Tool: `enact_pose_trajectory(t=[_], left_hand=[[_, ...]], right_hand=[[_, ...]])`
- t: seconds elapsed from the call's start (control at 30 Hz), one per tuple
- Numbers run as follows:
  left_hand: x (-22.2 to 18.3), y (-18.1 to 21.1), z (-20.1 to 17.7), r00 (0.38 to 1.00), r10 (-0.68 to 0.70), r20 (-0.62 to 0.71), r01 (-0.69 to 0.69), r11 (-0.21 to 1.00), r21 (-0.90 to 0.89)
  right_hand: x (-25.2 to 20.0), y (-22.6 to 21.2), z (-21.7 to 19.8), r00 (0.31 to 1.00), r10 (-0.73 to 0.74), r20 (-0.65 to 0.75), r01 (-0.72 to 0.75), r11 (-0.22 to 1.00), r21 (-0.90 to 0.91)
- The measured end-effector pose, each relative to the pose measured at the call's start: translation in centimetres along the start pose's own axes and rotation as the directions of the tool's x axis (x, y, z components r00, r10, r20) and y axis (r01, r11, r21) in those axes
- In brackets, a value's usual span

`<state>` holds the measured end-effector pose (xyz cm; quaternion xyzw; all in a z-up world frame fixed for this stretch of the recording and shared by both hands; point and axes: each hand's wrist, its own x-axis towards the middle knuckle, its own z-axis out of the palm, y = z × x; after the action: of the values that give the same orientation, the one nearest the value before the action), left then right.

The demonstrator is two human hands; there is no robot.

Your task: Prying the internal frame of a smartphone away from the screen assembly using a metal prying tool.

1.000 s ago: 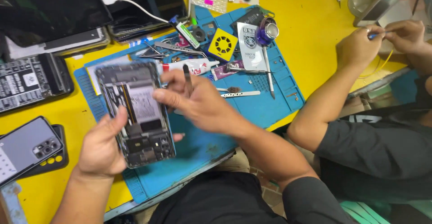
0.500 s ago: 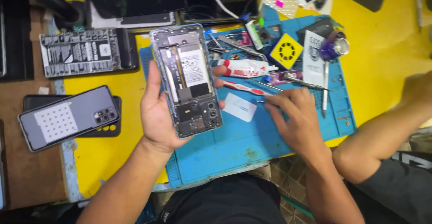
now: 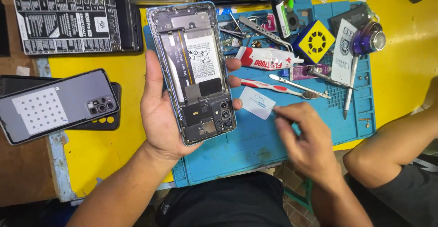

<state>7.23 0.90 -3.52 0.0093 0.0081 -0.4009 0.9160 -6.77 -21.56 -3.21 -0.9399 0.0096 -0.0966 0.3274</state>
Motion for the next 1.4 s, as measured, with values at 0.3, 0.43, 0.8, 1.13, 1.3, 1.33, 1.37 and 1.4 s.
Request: enact_pose_trajectory(t=[0.3, 0.43, 0.8, 1.13, 1.3, 1.33, 1.37, 1.4], left_hand=[[-0.4, 0.3, -0.5, 0.999, -0.026, -0.024, 0.026, 1.000, -0.017], [-0.4, 0.3, -0.3, 1.000, 0.015, -0.022, -0.015, 1.000, -0.016], [-0.6, 0.0, -0.1, 0.999, 0.040, -0.023, -0.039, 0.998, 0.055], [-0.6, -0.1, 0.0, 0.998, 0.044, -0.048, -0.041, 0.997, 0.071], [-0.7, 0.0, -0.1, 0.998, 0.033, -0.055, -0.030, 0.998, 0.054], [-0.7, 0.0, 0.0, 0.998, 0.033, -0.057, -0.030, 0.998, 0.055], [-0.7, -0.1, 0.0, 0.998, 0.034, -0.060, -0.031, 0.998, 0.056], [-0.7, -0.1, 0.0, 0.998, 0.034, -0.060, -0.030, 0.998, 0.055]], right_hand=[[1.0, -4.8, 1.6, 0.982, -0.173, 0.075, 0.150, 0.958, 0.244], [1.3, -5.1, 1.2, 0.974, -0.210, 0.085, 0.193, 0.966, 0.173], [1.5, -5.0, 0.7, 0.963, -0.231, 0.140, 0.213, 0.967, 0.138], [1.6, -4.8, 1.0, 0.959, -0.257, 0.116, 0.242, 0.961, 0.133], [1.7, -4.9, 1.0, 0.960, -0.259, 0.102, 0.240, 0.956, 0.169], [1.7, -4.8, 1.0, 0.960, -0.261, 0.101, 0.243, 0.956, 0.165], [1.6, -4.8, 1.0, 0.960, -0.263, 0.100, 0.245, 0.956, 0.160], [1.7, -4.8, 1.0, 0.960, -0.263, 0.101, 0.245, 0.956, 0.159]])
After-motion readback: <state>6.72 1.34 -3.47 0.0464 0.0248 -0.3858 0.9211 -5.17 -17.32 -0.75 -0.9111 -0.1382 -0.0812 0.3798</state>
